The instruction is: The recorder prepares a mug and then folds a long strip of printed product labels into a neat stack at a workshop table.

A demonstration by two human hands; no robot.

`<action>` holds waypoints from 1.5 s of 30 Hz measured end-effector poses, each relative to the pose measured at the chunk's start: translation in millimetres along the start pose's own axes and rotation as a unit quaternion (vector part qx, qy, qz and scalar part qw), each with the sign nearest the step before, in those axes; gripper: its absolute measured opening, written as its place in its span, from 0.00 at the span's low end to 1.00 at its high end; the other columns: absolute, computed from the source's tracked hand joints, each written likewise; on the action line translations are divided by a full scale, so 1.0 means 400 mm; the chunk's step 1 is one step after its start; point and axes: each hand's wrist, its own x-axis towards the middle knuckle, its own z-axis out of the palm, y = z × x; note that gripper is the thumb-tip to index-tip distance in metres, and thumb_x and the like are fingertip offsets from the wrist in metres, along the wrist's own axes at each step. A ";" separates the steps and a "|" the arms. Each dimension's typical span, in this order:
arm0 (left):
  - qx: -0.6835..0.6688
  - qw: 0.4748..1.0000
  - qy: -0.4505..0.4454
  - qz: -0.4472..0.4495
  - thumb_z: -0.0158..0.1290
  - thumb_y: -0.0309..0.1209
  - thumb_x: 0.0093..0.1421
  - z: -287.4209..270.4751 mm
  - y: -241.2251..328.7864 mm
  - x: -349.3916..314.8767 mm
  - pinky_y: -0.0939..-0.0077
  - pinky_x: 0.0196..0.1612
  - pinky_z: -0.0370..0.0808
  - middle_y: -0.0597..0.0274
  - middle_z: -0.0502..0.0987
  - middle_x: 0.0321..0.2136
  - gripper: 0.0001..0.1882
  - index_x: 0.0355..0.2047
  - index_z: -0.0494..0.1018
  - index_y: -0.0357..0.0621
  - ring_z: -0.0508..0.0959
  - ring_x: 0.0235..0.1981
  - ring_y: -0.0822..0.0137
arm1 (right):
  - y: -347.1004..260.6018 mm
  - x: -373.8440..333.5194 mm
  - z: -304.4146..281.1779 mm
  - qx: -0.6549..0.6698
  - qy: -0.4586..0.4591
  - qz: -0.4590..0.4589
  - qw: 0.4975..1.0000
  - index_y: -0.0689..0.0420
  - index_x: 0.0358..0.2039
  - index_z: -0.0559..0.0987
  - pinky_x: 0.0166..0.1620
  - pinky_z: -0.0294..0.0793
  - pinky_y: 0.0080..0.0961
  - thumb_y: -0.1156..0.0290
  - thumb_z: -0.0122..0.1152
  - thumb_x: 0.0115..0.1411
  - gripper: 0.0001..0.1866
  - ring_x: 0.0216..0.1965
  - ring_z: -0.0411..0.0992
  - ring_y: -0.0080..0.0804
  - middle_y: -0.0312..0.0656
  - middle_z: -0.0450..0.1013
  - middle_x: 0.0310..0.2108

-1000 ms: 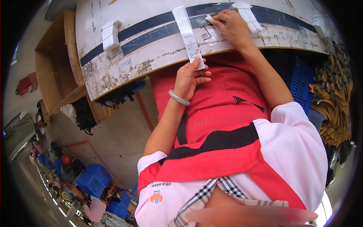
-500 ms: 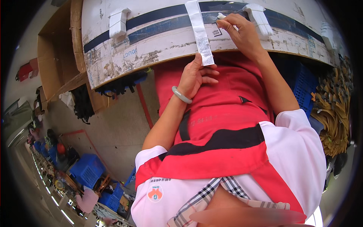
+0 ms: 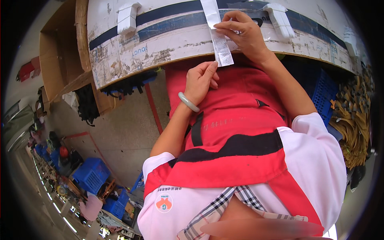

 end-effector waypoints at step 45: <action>0.029 0.986 -0.052 0.157 0.53 0.36 0.67 0.000 0.100 -0.035 0.86 0.28 0.66 0.70 0.77 0.23 0.15 0.32 0.81 0.36 0.70 0.25 0.83 | -0.186 -0.011 -0.099 0.288 -0.188 0.126 0.930 0.59 0.34 0.81 0.42 0.71 0.20 0.74 0.67 0.56 0.06 0.38 0.71 0.24 0.36 0.74 0.34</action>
